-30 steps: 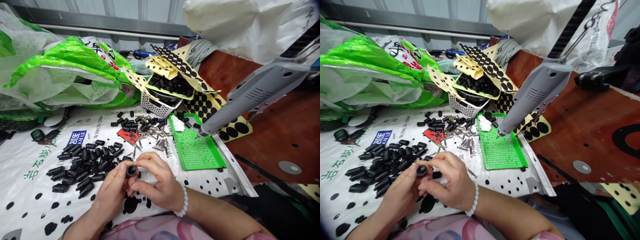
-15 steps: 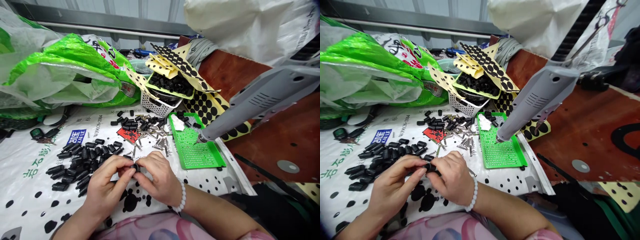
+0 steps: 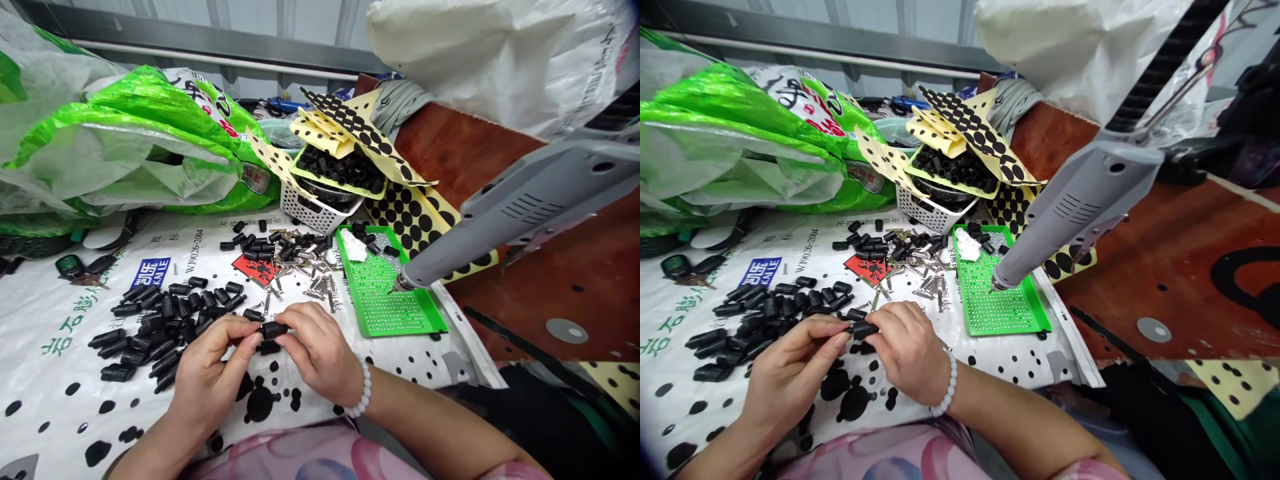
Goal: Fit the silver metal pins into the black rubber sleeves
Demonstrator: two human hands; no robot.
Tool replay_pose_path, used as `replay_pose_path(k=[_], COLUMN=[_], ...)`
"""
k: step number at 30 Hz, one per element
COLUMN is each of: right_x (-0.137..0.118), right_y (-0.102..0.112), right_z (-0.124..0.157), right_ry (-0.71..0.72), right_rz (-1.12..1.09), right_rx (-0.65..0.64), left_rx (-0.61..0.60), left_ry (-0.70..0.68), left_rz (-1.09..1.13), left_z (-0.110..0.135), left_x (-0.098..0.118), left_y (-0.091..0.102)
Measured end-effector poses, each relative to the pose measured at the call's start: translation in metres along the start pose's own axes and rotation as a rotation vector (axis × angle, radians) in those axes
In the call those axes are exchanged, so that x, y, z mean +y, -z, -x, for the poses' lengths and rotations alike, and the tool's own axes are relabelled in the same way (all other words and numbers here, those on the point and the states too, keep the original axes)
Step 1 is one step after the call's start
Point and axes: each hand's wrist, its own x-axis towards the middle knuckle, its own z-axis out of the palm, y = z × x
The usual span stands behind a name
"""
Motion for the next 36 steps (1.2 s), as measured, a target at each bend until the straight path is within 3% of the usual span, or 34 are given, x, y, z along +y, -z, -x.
replay_pose_path(k=[5,9,14,18,23,26,28,34,36], right_x=[0.002,0.004,0.007,0.012,0.017,0.013,0.009,0.004,0.005], right_y=[0.0,-0.001,0.0,0.002,0.0,0.001,0.002,0.005,0.005], right_z=[0.001,0.001,0.0,0.002,0.008,0.009,0.008,0.009,0.011], right_ry=[-0.157,-0.429,-0.753,-0.875,-0.92,-0.882,-0.784,-0.238,-0.097], right_rz=[-0.248,-0.543,-0.994,-1.122,-1.204,-1.119,-0.98,-0.361,-0.212], right_rx=[-0.003,-0.042,-0.195,-0.298,-0.314,-0.254,-0.19,-0.049,-0.03], left_rx=[0.022,0.004,-0.049,-0.077,-0.067,-0.057,-0.045,-0.127,-0.172], left_ry=[-0.133,-0.217,-0.31,-0.385,-0.441,-0.338,-0.211,0.396,0.51], left_rz=[-0.042,-0.097,-0.139,-0.146,-0.209,-0.199,-0.144,0.263,0.363], left_z=[0.001,-0.001,-0.004,-0.005,-0.002,0.0,0.001,-0.004,-0.006], left_x=[-0.003,-0.006,-0.008,-0.005,-0.001,0.001,0.003,0.011,0.012], left_y=[-0.001,0.0,0.003,0.006,0.005,0.002,0.0,-0.005,-0.007])
